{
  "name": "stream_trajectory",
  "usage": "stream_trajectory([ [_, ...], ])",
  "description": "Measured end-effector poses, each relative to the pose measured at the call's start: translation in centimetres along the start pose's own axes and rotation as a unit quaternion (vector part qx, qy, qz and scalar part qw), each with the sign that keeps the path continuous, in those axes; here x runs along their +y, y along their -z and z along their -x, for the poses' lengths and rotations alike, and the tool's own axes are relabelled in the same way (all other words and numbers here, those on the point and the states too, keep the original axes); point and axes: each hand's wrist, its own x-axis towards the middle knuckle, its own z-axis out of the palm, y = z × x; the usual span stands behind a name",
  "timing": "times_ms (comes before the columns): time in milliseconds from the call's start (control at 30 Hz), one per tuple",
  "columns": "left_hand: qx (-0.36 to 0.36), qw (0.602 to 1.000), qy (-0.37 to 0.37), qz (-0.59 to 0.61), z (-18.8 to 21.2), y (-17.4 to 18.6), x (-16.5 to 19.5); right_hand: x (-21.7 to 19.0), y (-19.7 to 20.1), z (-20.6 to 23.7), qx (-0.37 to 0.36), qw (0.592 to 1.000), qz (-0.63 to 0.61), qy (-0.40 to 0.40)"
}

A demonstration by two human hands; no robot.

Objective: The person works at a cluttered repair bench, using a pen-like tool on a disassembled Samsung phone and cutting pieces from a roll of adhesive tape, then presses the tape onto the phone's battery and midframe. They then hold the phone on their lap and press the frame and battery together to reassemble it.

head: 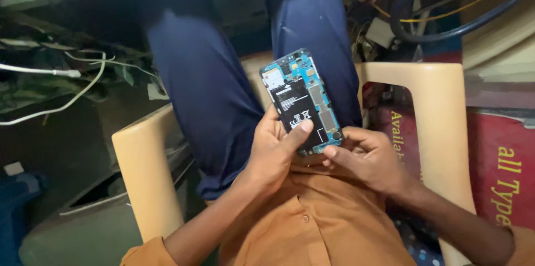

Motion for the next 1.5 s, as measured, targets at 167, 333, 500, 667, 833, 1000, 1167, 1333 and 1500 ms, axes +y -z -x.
stream_trajectory([
  [167,0.035,0.997,0.019,-0.059,-0.1,-0.3,0.9,-0.5,0.1,-0.3,-0.008,1.0,-0.009,0.016],
  [333,0.053,0.992,0.033,-0.108,-0.1,-0.1,1.1,-0.7,0.2,-0.3,-0.015,1.0,-0.013,0.014],
  [500,0.024,0.998,0.01,-0.052,0.0,0.2,0.5,-1.0,0.2,-0.2,-0.006,1.0,0.007,0.016],
  [667,0.042,0.998,0.009,-0.051,0.1,0.2,0.1,-1.4,0.0,-0.2,-0.01,1.0,-0.002,0.009],
  [833,0.048,0.998,-0.006,-0.04,0.2,-0.2,0.0,-1.2,0.0,-0.1,-0.004,1.0,-0.004,0.003],
  [1000,0.083,0.993,0.0,-0.089,0.1,-0.6,0.2,-0.8,-0.1,-0.1,0.012,0.999,0.049,0.013],
  [1167,0.08,0.993,-0.01,-0.082,0.1,-1.0,0.3,-1.0,-0.2,-0.1,0.01,1.0,0.014,0.003],
  [1333,0.066,0.995,-0.016,-0.077,0.4,-1.2,0.5,-1.1,-0.3,0.0,0.008,1.0,0.011,0.012],
  [1500,0.055,0.994,-0.03,-0.089,0.4,-1.1,0.4,-1.4,-0.4,0.0,-0.004,1.0,-0.001,0.018],
])
